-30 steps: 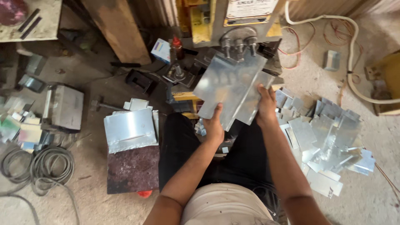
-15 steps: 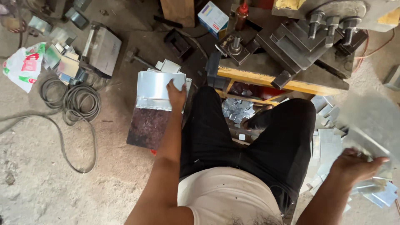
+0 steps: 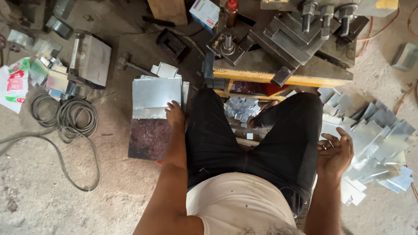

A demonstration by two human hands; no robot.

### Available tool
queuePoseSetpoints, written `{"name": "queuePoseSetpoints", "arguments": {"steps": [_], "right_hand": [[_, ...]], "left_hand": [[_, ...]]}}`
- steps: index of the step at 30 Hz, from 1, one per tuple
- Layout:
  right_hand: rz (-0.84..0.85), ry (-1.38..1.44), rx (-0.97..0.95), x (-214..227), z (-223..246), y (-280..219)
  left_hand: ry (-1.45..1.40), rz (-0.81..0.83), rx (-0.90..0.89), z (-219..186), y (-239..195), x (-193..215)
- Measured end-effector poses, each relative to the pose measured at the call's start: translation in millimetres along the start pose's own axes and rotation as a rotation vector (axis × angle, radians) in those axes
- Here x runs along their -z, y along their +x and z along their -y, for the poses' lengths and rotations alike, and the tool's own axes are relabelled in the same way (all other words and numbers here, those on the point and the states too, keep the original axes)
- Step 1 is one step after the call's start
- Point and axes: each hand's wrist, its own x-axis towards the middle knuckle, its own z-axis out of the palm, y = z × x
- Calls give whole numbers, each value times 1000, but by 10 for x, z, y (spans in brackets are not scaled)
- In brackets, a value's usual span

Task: The person takes metal sheets from a stack and places them into a machine to fold the edges, then moves the folded sheets to a separate pile.

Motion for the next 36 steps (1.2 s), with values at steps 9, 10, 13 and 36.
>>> {"name": "queuePoseSetpoints", "arguments": {"steps": [9, 10, 13, 36], "right_hand": [[65, 19, -126, -212, -253, 53], [77, 12, -143, -261, -280, 63], [149, -45, -168, -477, -325, 66], [227, -221, -129, -1060, -225, -718]], "left_hand": [[-255, -454, -209, 526, -413, 806], [-399, -661, -221, 633, -468, 1072], [-915, -761, -202, 866, -745, 1883], [-1642, 535, -989, -1530, -1130, 2532]]}}
